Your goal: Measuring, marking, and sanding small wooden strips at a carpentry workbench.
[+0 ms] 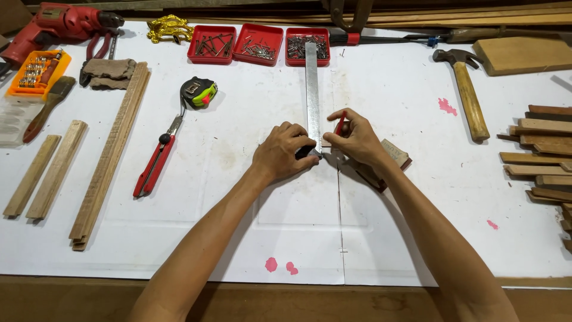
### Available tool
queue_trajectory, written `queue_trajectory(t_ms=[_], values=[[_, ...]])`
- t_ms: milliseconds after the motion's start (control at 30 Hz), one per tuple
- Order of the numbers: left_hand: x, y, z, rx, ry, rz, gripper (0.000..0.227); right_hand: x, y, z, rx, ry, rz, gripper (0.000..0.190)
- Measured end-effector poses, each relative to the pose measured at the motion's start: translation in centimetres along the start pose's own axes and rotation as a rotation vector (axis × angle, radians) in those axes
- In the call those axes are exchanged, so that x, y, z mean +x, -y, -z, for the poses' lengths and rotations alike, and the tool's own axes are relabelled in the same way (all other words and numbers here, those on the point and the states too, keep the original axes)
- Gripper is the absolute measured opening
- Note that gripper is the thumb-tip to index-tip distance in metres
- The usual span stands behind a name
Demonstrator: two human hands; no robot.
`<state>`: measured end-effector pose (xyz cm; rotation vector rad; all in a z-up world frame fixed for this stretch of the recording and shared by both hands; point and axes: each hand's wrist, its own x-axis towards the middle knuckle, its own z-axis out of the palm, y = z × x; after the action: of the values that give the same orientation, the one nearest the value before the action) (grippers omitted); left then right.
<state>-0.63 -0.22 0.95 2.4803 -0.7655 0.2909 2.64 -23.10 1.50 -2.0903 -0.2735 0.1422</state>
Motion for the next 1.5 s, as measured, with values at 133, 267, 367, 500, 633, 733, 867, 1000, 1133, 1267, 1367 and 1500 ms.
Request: queue_trajectory(t_ms=[133,267,367,500,633,733,867,1000,1133,1267,1367,1500], values=[[0.1,0.0,0.0,-0.01,0.007,0.015,0.035,-0.7,0.9,1.1,-0.28,0.259,-0.131,0.036],[0.0,0.3,-0.6,-0.001,0.0,0.014,0.035,-2.4,3.8,1.2,-0.618,0.351,-0.338,0.053],[-0.1,-0.5,0.3,0.04,-0.034,-0.001,0.036,-2.9,4.1,1.2,-0.548,0.372,-0.433,0.059],[-0.2,-0.2,0.1,0.095,-0.031,-0.038,0.029,-3.3,4.5,1.4,-0.456,0.368,-0.472,0.059],[-0.2,1.0,-0.3,0.063,-0.018,-0.099,0.03,-3.2,3.5,1.3,-0.461,0.353,-0.426,0.054],[-0.2,1.4,0.0,0.102,-0.033,-0.215,0.04,-3.2,3.3,1.4,-0.46,0.326,-0.414,0.053],[-0.8,1.1,1.1,0.129,0.016,-0.201,0.042,-3.1,3.2,2.1,-0.506,0.262,-0.296,0.046],[-1.7,2.3,2.3,0.13,0.059,-0.234,0.038,-2.5,2.5,1.6,-0.594,0.076,-0.096,0.051],[-2.2,2.6,4.8,0.289,0.133,-0.296,0.036,-1.1,3.2,-0.6,-0.807,-0.102,0.23,0.082],[-2.1,3.7,6.4,0.415,0.152,-0.416,0.038,2.1,1.0,-2.6,-1.037,-0.038,0.424,0.071],[-1.2,5.0,7.3,0.5,0.171,-0.437,0.035,3.5,2.4,-3.6,-1.014,-0.014,0.476,0.061],[0.9,8.4,6.5,0.668,0.131,-0.508,0.017,6.2,1.6,-4.6,-1.014,-0.075,0.579,0.048]])
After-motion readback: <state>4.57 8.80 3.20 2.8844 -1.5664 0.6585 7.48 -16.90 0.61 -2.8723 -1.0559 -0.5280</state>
